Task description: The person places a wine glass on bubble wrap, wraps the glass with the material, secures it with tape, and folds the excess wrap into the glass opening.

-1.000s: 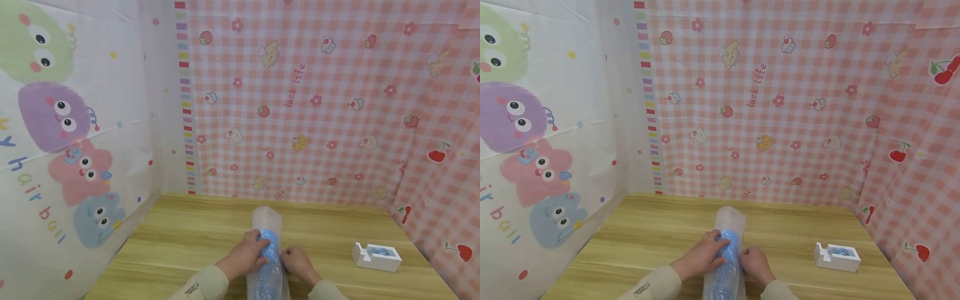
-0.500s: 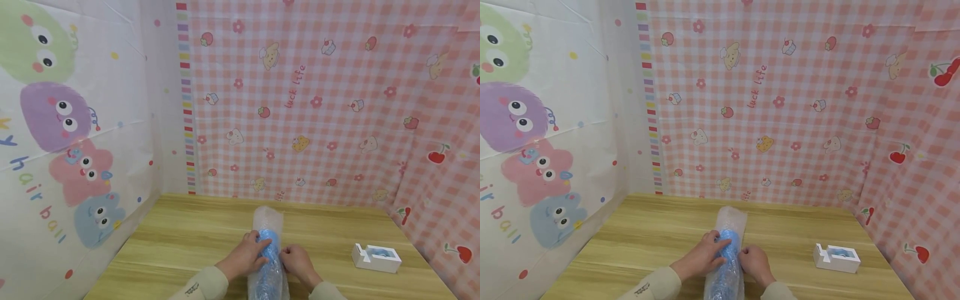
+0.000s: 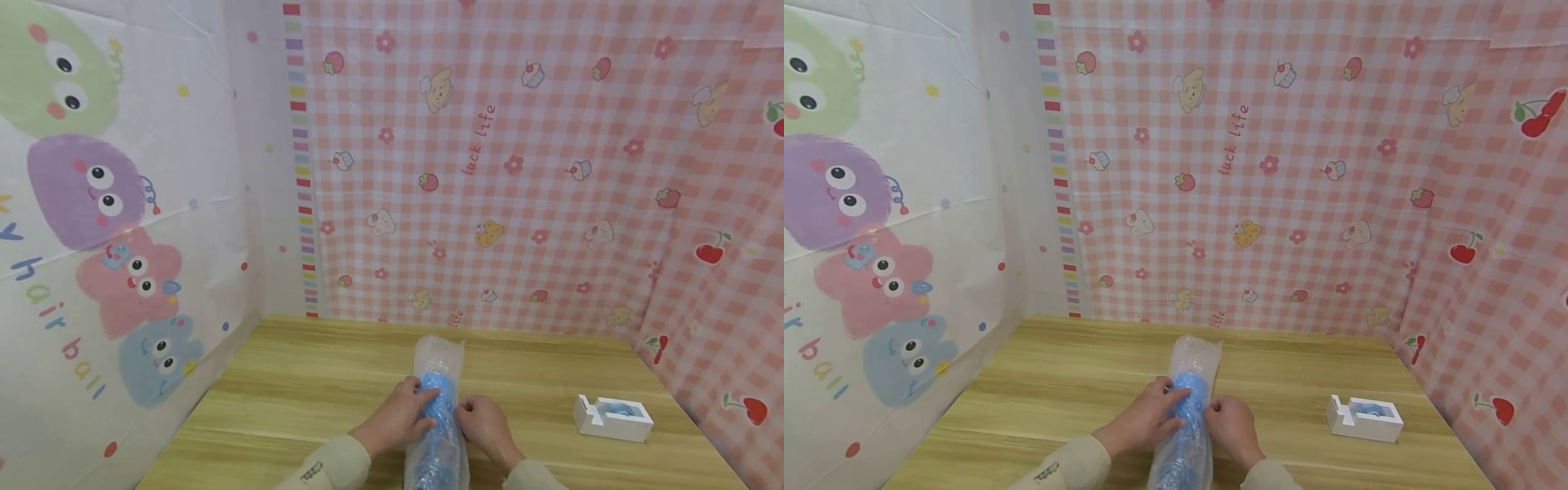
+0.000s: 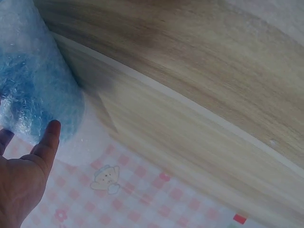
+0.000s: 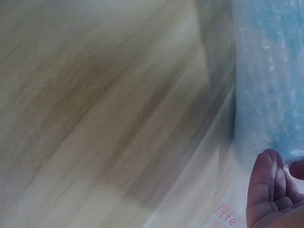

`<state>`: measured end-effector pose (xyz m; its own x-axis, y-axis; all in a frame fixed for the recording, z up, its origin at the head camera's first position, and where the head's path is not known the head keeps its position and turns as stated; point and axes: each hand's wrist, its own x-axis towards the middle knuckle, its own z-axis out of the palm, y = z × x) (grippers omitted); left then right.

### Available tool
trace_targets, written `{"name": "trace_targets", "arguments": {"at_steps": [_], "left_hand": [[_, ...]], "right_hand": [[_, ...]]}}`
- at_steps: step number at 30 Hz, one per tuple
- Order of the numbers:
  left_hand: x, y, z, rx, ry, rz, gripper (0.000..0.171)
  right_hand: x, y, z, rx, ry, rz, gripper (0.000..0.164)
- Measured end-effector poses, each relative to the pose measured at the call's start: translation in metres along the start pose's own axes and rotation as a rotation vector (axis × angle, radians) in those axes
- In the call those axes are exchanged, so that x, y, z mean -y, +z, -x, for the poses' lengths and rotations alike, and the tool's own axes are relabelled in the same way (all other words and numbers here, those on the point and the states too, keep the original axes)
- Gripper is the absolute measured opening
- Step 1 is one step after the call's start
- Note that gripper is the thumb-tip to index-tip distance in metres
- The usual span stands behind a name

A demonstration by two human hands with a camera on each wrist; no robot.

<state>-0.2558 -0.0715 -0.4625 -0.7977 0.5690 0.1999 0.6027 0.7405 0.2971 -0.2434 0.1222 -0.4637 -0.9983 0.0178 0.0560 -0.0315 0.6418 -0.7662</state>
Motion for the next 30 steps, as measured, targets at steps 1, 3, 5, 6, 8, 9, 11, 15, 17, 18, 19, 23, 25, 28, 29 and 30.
{"name": "trace_targets", "arguments": {"at_steps": [1,3,5,6,8,9,11,15,17,18,19,23,25,28,29,30], "left_hand": [[0.001,0.000,0.000,0.002,-0.001,0.005,0.051],[0.003,0.000,0.000,0.000,0.001,0.015,0.051],[0.005,0.000,0.000,-0.007,0.005,0.023,0.051],[0.006,0.000,0.001,-0.012,0.009,0.024,0.051],[0.007,0.001,0.001,-0.018,0.004,0.034,0.052],[0.007,0.001,0.001,-0.019,-0.001,0.040,0.052],[0.009,0.002,0.002,-0.024,-0.010,0.052,0.053],[0.012,0.002,0.004,-0.041,-0.018,0.084,0.054],[0.013,0.002,0.005,-0.053,-0.015,0.097,0.054],[0.014,0.001,0.006,-0.060,-0.014,0.107,0.055],[0.015,0.002,0.007,-0.065,-0.016,0.114,0.055],[0.015,0.002,0.011,-0.092,-0.002,0.139,0.054],[0.016,0.003,0.012,-0.093,0.000,0.141,0.054],[0.017,0.003,0.013,-0.086,0.002,0.138,0.053],[0.017,0.003,0.014,-0.078,-0.002,0.142,0.052],[0.018,0.004,0.014,-0.073,-0.007,0.149,0.052]], "right_hand": [[0.000,0.000,0.000,0.004,0.003,-0.010,0.018],[-0.001,0.001,-0.001,0.009,0.002,-0.036,0.020],[-0.001,0.000,-0.002,0.009,-0.005,-0.067,0.021],[-0.002,0.000,-0.002,0.009,-0.015,-0.081,0.020],[-0.002,0.000,-0.002,0.000,-0.032,-0.089,0.016],[-0.002,0.000,-0.002,-0.004,-0.037,-0.086,0.015],[-0.002,0.000,-0.002,-0.018,-0.048,-0.075,0.012],[-0.002,0.003,-0.002,-0.055,-0.090,-0.077,0.012],[-0.002,0.005,-0.001,-0.068,-0.115,-0.106,0.013],[-0.002,0.005,0.000,-0.071,-0.126,-0.122,0.013],[-0.002,0.006,0.000,-0.077,-0.140,-0.136,0.013],[-0.001,0.010,0.002,-0.097,-0.189,-0.158,0.013],[0.001,0.011,0.003,-0.110,-0.207,-0.153,0.012],[0.004,0.012,0.004,-0.125,-0.215,-0.129,0.010],[0.005,0.013,0.004,-0.129,-0.220,-0.118,0.010],[0.005,0.013,0.005,-0.134,-0.230,-0.108,0.010]]}}
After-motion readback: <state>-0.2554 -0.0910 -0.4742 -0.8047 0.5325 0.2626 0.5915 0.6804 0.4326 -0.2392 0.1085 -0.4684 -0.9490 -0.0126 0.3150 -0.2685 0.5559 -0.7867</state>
